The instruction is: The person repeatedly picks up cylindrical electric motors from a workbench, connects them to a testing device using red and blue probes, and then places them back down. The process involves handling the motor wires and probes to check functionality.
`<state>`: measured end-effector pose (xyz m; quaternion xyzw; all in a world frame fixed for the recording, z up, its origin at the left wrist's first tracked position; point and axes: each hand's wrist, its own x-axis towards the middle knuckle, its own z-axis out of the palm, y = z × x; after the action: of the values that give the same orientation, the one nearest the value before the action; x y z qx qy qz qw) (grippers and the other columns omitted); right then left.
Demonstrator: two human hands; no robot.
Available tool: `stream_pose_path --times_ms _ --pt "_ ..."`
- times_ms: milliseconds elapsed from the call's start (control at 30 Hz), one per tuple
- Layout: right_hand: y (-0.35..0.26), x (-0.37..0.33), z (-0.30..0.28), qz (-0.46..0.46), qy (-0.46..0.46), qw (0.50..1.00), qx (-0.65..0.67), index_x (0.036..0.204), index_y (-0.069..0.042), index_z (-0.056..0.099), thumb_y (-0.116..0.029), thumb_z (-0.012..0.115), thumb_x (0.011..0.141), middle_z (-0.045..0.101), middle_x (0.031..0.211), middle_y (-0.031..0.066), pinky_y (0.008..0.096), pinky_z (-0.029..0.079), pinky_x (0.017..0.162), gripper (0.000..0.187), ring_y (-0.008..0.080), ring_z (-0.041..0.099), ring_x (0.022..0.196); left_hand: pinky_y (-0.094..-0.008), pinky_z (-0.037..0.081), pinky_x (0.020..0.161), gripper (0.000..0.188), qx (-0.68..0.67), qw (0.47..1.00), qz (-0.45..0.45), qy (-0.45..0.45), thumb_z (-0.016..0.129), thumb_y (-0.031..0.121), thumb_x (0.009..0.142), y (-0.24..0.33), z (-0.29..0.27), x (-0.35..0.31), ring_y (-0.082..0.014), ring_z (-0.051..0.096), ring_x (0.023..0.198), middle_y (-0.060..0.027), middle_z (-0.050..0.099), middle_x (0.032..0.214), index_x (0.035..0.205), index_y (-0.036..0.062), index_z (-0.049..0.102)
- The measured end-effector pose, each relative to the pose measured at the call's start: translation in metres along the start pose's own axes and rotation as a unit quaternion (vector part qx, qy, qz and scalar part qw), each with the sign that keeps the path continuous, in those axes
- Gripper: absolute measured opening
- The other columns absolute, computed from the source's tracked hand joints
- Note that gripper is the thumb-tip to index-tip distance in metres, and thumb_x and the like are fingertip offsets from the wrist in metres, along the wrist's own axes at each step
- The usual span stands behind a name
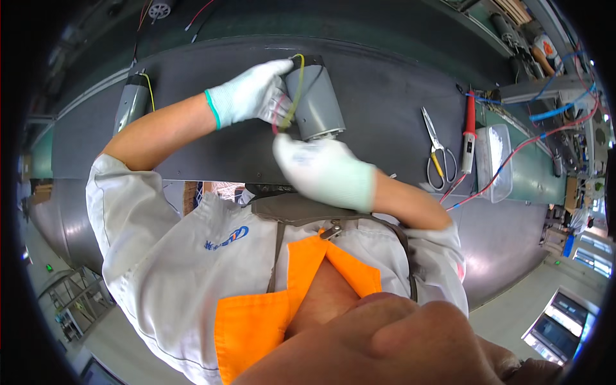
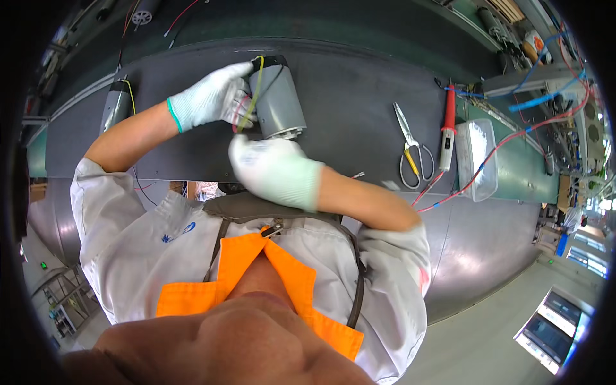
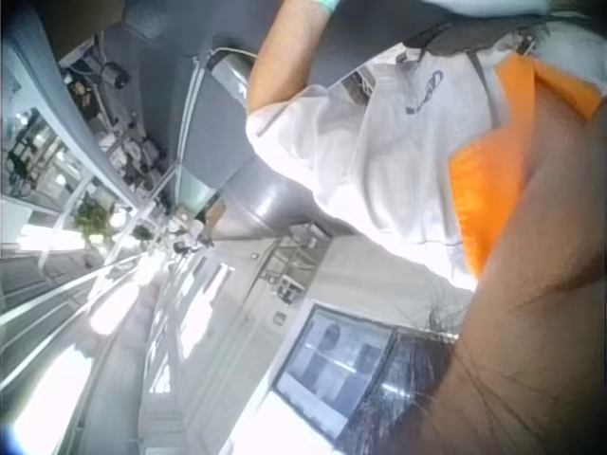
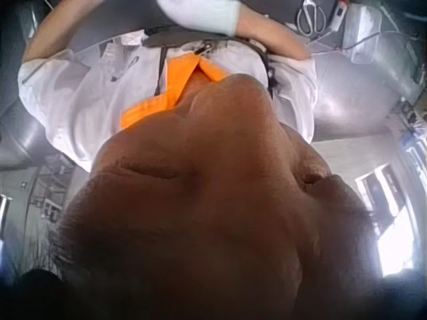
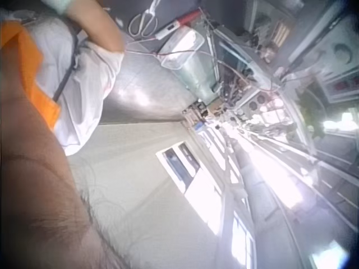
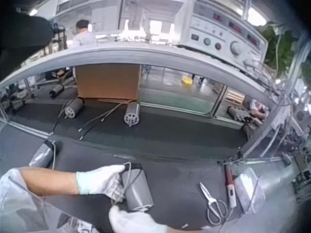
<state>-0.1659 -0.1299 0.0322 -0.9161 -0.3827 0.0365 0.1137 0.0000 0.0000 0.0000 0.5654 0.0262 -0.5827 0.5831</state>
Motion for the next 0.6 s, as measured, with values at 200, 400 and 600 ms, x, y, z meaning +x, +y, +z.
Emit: stream_pose_path --times_ms 200,400,600 --pt "-0.024 0.072 0.015 -0.001 0.046 0.999 -0.015 0.122 0.029 0.051 -0.008 0.073 0.070 0.073 0.081 0.0201 0.0371 0.056 0.051 0.068 0.0244 0.074 0.070 -0.0227 0.038 0.042 0.070 0.185 0.976 0.008 0.112 0.051 0.075 0.095 0.032 0.027 -0.014 -0.0100 0.055 0.056 -0.0062 0.058 0.086 0.106 0.0083 0.068" --pt "0.039 -0.039 -0.033 0.079 0.071 0.929 0.354 0.127 -0.002 0.062 -0.040 0.063 0.098 0.072 0.104 0.0214 0.0391 0.056 0.083 0.048 0.0345 0.071 0.094 -0.0255 0.026 0.044 0.060 0.311 0.928 0.099 0.177 0.047 0.069 0.101 0.032 0.035 0.012 -0.0068 0.035 0.050 0.0062 0.039 0.063 0.081 0.0138 0.058" --pt "0.177 -0.249 -0.063 0.538 0.476 0.677 0.162 0.121 -0.004 0.070 -0.025 0.059 0.102 0.075 0.100 0.0134 0.0339 0.057 0.076 0.030 0.0233 0.073 0.085 -0.0373 0.041 0.060 0.060 0.404 0.839 0.251 0.264 0.054 0.054 0.104 0.010 0.023 0.061 -0.0192 0.051 0.061 -0.0074 0.052 0.064 0.083 -0.0014 0.065"
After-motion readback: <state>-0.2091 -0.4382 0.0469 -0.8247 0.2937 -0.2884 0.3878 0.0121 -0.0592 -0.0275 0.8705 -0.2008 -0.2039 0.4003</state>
